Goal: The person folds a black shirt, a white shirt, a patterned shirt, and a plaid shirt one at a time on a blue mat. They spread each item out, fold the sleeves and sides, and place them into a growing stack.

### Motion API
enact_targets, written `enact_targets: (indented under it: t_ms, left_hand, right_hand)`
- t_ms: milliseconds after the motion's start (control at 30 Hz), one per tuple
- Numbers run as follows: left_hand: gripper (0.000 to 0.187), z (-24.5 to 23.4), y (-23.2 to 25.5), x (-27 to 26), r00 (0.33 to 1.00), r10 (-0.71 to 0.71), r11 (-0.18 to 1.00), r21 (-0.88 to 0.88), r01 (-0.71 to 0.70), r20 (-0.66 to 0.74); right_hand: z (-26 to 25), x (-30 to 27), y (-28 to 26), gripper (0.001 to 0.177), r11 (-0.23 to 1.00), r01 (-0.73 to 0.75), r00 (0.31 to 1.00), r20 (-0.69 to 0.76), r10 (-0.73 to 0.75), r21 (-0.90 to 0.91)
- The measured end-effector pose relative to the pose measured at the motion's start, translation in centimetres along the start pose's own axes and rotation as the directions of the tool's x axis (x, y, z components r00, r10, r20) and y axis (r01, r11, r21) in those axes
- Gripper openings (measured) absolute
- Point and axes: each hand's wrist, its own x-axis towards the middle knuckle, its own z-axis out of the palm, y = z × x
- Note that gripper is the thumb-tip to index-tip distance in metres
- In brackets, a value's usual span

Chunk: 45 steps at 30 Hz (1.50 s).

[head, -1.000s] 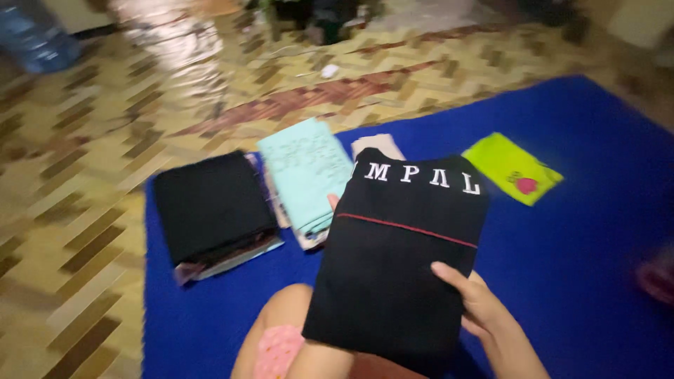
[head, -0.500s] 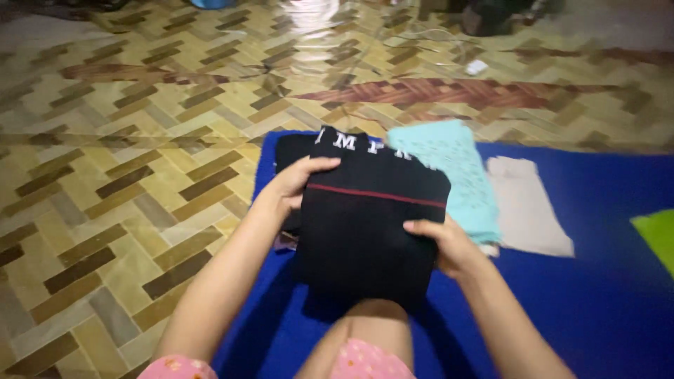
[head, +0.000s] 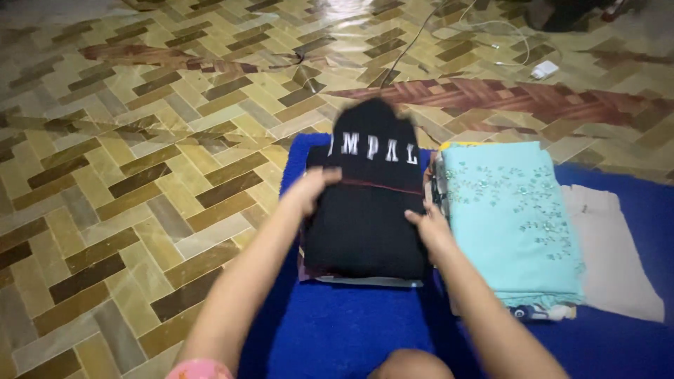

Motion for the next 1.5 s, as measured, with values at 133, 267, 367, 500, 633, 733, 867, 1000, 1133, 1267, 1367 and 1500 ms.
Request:
enact_targets:
  t_ms: [133,267,367,500,633,733,867,1000,1133,1267,1367,1500]
  left_hand:
    - [0.077,1.7,-0.9,-5.7,0.953,-0.006,0.983,0.175,0.062,-0.304]
    - [0.08,0.5,-5.0,-3.0,0.824,0.541,0.719,0.602,-0.347,-0.171]
    - [0.081,3.3,-2.2,-8.3,0.705,0.689,0.633,0.613,-0.473,-0.167]
    - [0.074,0.8,-8.2,-6.6,0.73,0.65,0.672,0.608,-0.422,-0.211]
    - [0.072,2.3,-7.3,-9.0,0.72,0.641,0.591,0.769,-0.243,-0.266]
    - [0.069,3.6,-5.0,-10.9,0.652,0.753,0.228,0.965,-0.131,-0.089]
    - [0.05,4.2,-3.5,-8.8,0.487,0.848,-0.043,0.944,-0.327,0.208]
    - [0.054,3.9,-3.6,-5.5,0.872,0.46,0.085,0.969,-0.23,0.167]
    - [0.062,4.7,-2.4,-4.9,0.907,0.419,0.151,0.988,-0.027,-0.04]
    - [0.06,6.7,-1.4,-4.4,0.942,0.316,-0.007,0.992,0.125,-0.117]
    - [0.069,8.7,-1.4,-4.6,0.825,0.565,-0.147,0.985,0.091,0.008]
    - [0.07,13.8,0.8,-10.1,0.692,0.688,-0.091,0.972,-0.219,0.22]
  right_hand:
    - [-0.5,1.3,4.2,0.059,0.999,-0.001,0.989,-0.148,-0.006,-0.047]
    - [0.6,-0.3,2.1,0.057,0.956,0.046,0.984,-0.151,-0.093,-0.288]
    - [1.0,-1.8,0.9,0.048,0.856,0.085,0.945,-0.232,-0.232,-0.511]
    - [1.8,-3.8,1.5,0.045,0.829,0.128,0.921,-0.246,-0.304,-0.544]
    - [3.4,-7.1,0.1,0.054,0.728,0.123,0.916,-0.205,-0.345,-0.675]
    - [4.1,-9.2,-2.1,0.06,0.695,-0.038,0.943,-0.257,-0.214,-0.718]
    - [4.4,-8.7,1.8,0.054,0.137,0.355,0.679,0.155,-0.717,-0.925]
    - [5.9,-10.5,4.1,0.06,0.037,0.53,0.638,0.37,-0.675,-0.847]
    - [5.9,-12.0,4.5,0.061,0.006,0.596,0.598,0.439,-0.67,-0.803]
    - [4.3,-12.1,2.4,0.059,0.04,0.567,0.718,0.469,-0.514,-0.823]
    - [2.5,-12.4,-0.3,0.051,0.124,0.423,0.81,0.312,-0.497,-0.898]
    - [-1.4,-14.5,-5.5,0.058,0.206,0.225,0.801,0.06,-0.595,-0.952]
